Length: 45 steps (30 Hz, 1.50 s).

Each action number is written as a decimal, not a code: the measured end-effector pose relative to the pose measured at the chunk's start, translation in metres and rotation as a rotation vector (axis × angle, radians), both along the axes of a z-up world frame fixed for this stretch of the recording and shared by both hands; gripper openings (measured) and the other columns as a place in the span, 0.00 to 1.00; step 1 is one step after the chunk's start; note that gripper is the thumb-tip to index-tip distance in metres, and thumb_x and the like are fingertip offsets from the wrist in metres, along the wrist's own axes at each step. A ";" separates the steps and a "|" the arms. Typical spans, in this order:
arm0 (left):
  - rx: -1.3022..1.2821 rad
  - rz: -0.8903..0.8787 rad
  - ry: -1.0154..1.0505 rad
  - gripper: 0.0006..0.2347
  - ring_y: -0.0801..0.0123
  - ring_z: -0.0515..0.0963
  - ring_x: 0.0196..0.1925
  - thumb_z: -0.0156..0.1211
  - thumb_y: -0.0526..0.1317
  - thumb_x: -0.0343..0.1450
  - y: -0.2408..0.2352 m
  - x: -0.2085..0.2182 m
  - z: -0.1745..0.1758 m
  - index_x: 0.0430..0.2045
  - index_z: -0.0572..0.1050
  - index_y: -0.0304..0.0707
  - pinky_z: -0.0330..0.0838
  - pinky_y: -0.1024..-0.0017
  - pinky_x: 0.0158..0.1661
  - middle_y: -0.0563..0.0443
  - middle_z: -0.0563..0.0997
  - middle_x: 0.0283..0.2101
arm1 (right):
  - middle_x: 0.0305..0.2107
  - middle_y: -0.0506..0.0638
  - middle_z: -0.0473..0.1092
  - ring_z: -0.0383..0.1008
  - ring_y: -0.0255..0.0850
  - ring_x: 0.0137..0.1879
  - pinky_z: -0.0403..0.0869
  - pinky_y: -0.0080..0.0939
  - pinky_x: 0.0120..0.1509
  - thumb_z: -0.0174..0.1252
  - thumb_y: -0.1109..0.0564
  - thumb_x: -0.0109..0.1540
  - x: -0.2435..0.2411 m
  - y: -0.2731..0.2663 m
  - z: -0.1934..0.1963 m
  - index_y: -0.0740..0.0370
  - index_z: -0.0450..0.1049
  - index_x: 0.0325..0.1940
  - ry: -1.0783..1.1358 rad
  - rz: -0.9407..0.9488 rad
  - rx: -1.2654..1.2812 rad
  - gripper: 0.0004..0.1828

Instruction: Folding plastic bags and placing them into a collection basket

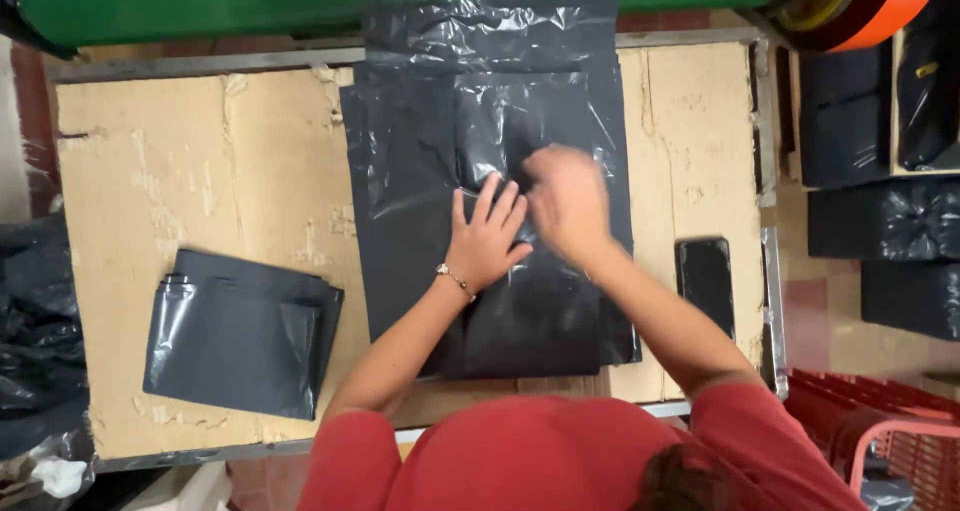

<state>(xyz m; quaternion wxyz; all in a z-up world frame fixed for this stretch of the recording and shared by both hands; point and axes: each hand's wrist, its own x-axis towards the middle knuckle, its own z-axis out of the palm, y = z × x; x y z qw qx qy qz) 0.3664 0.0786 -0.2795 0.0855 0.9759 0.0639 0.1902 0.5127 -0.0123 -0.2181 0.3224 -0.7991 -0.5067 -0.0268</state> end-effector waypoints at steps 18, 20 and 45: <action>-0.140 0.711 0.276 0.38 0.39 0.54 0.77 0.50 0.67 0.69 -0.068 -0.185 -0.014 0.69 0.62 0.40 0.59 0.37 0.62 0.40 0.59 0.75 | 0.44 0.68 0.73 0.78 0.65 0.50 0.76 0.63 0.50 0.77 0.38 0.56 0.121 -0.090 -0.086 0.72 0.69 0.58 0.322 -0.457 -0.272 0.43; -0.162 0.562 0.285 0.37 0.40 0.51 0.78 0.52 0.67 0.69 -0.078 -0.161 -0.006 0.69 0.62 0.42 0.53 0.33 0.63 0.41 0.58 0.76 | 0.45 0.74 0.72 0.76 0.70 0.52 0.74 0.67 0.52 0.78 0.37 0.57 0.132 -0.067 -0.088 0.76 0.69 0.58 0.328 -0.470 -0.214 0.44; -1.163 0.106 0.459 0.18 0.71 0.79 0.58 0.44 0.50 0.74 0.049 -0.030 0.041 0.51 0.79 0.50 0.66 0.71 0.59 0.60 0.84 0.54 | 0.66 0.55 0.64 0.67 0.55 0.68 0.68 0.52 0.68 0.63 0.36 0.57 0.172 0.053 0.010 0.63 0.63 0.71 0.852 -0.515 -0.967 0.45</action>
